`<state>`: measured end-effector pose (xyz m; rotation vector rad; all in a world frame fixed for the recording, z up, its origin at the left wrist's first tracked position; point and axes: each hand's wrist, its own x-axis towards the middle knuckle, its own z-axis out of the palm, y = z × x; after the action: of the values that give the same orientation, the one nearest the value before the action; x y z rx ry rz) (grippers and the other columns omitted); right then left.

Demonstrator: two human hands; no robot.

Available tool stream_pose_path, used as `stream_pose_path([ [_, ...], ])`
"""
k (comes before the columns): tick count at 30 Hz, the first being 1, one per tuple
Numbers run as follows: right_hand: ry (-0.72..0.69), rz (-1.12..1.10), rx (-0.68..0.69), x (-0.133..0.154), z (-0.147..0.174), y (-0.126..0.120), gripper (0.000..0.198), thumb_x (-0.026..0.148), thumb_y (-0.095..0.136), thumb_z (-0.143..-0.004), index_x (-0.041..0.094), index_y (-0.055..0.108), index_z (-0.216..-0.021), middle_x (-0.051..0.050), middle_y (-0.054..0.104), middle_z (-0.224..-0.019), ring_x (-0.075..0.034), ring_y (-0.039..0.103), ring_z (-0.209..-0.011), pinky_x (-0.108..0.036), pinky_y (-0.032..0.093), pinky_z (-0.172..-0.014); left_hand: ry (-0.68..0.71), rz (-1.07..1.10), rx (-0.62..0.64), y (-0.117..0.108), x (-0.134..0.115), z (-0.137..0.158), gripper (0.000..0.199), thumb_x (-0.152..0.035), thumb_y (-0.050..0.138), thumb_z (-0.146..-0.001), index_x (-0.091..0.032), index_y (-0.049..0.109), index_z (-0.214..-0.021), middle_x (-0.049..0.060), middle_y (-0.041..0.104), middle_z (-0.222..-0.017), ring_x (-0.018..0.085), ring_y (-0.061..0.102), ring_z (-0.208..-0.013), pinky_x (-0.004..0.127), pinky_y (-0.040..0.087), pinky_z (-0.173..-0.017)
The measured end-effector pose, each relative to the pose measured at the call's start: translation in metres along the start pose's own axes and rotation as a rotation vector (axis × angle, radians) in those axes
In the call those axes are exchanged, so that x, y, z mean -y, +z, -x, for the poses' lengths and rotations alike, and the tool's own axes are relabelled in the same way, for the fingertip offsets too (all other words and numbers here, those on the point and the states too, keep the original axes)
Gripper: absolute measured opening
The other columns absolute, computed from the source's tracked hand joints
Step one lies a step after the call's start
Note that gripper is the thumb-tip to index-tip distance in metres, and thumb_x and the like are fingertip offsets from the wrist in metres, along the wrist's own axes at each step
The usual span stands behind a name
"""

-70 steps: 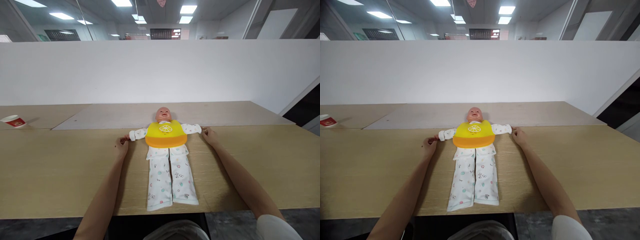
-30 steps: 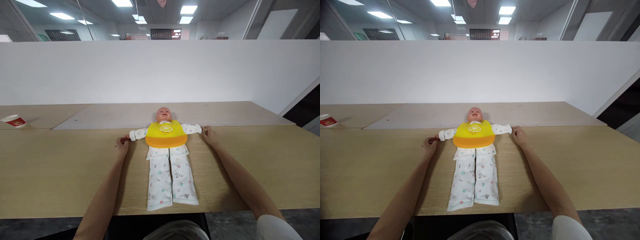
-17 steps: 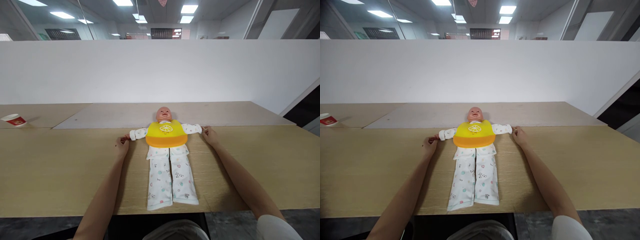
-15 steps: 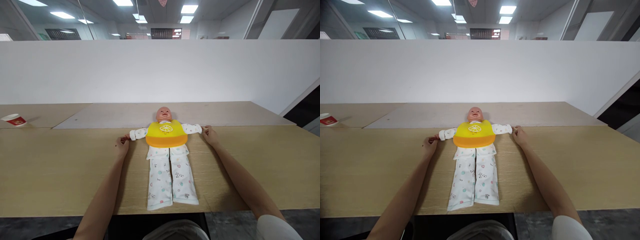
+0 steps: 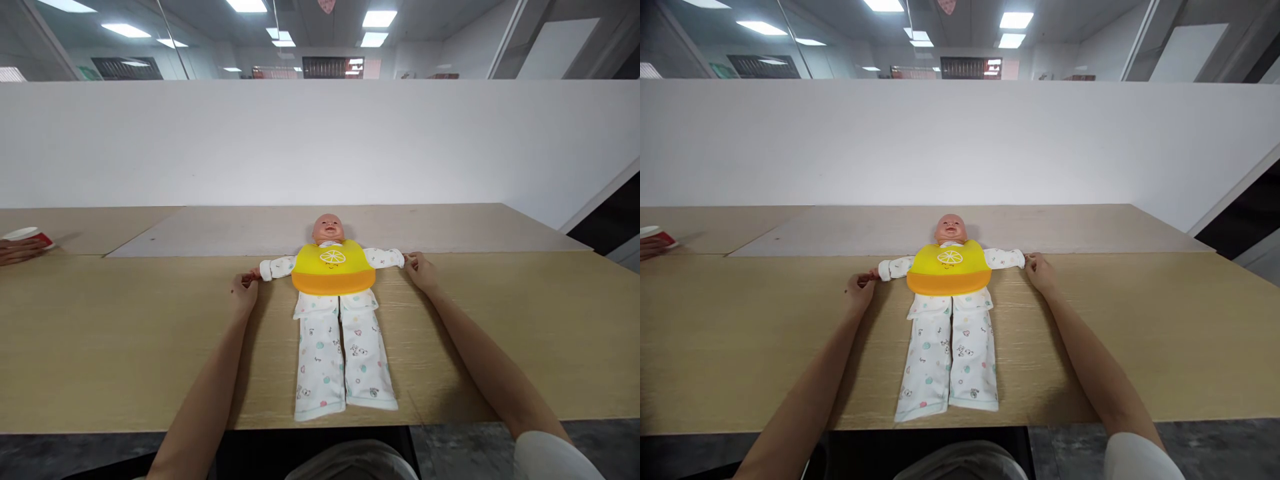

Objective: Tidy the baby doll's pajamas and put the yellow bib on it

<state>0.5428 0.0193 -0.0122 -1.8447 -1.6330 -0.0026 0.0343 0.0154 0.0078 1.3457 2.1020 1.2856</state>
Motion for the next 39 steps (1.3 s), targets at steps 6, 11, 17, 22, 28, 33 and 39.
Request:
stream_pose_path([
  [6, -0.034, -0.002, 0.028, 0.004, 0.001, -0.002, 0.025, 0.028, 0.047, -0.085, 0.018, 0.059, -0.104, -0.007, 0.070, -0.083, -0.019, 0.063, -0.073, -0.027, 0.043, -0.068, -0.002, 0.007, 0.004, 0.000, -0.001, 0.000, 0.012, -0.016, 0.055, -0.075, -0.018, 0.056, -0.087, 0.008, 0.067, -0.093, 0.022, 0.064, -0.087, 0.038, 0.052, -0.080],
  [11, 0.004, 0.016, -0.001, 0.008, 0.002, -0.005, 0.032, 0.034, 0.046, -0.088, 0.017, 0.058, -0.112, -0.007, 0.070, -0.083, -0.020, 0.063, -0.073, -0.028, 0.043, -0.066, -0.008, -0.006, 0.006, -0.001, 0.001, 0.000, 0.013, -0.017, 0.056, -0.076, -0.019, 0.056, -0.088, 0.008, 0.067, -0.095, 0.023, 0.064, -0.089, 0.039, 0.051, -0.081],
  [17, -0.013, 0.008, -0.007, 0.006, 0.002, -0.005, 0.027, 0.032, 0.048, -0.086, 0.017, 0.061, -0.105, -0.007, 0.069, -0.080, -0.019, 0.063, -0.071, -0.027, 0.042, -0.064, -0.023, -0.028, 0.011, -0.003, -0.006, 0.003, 0.014, -0.016, 0.056, -0.076, -0.017, 0.058, -0.091, 0.009, 0.068, -0.097, 0.022, 0.064, -0.089, 0.037, 0.051, -0.081],
  [22, -0.053, -0.005, -0.013, 0.001, 0.001, -0.001, 0.023, 0.028, 0.048, -0.085, 0.018, 0.061, -0.101, -0.006, 0.070, -0.080, -0.018, 0.062, -0.070, -0.026, 0.043, -0.065, -0.030, -0.027, 0.016, -0.004, -0.010, 0.006, 0.015, -0.017, 0.056, -0.076, -0.016, 0.058, -0.091, 0.009, 0.068, -0.098, 0.021, 0.064, -0.089, 0.037, 0.051, -0.082],
  [28, -0.018, 0.005, -0.040, -0.002, 0.000, 0.002, 0.027, 0.032, 0.048, -0.086, 0.017, 0.058, -0.106, -0.006, 0.069, -0.079, -0.020, 0.063, -0.071, -0.027, 0.041, -0.063, -0.019, -0.007, 0.016, -0.004, -0.009, 0.006, 0.014, -0.016, 0.054, -0.076, -0.016, 0.057, -0.090, 0.010, 0.068, -0.097, 0.023, 0.064, -0.090, 0.037, 0.051, -0.081],
  [33, -0.034, 0.023, 0.001, -0.004, 0.000, 0.003, 0.017, 0.026, 0.049, -0.082, 0.020, 0.060, -0.094, -0.005, 0.069, -0.080, -0.019, 0.062, -0.071, -0.026, 0.042, -0.064, -0.015, -0.005, 0.017, -0.004, -0.007, 0.004, 0.014, -0.015, 0.055, -0.076, -0.016, 0.058, -0.090, 0.010, 0.068, -0.099, 0.023, 0.064, -0.090, 0.037, 0.051, -0.080],
  [39, 0.001, 0.006, -0.044, -0.002, 0.000, 0.003, 0.032, 0.035, 0.048, -0.086, 0.017, 0.055, -0.111, -0.007, 0.070, -0.080, -0.021, 0.063, -0.071, -0.027, 0.041, -0.062, -0.007, -0.014, 0.008, 0.001, 0.002, -0.002, 0.016, -0.015, 0.054, -0.077, -0.016, 0.058, -0.092, 0.010, 0.067, -0.097, 0.022, 0.064, -0.090, 0.036, 0.050, -0.080],
])
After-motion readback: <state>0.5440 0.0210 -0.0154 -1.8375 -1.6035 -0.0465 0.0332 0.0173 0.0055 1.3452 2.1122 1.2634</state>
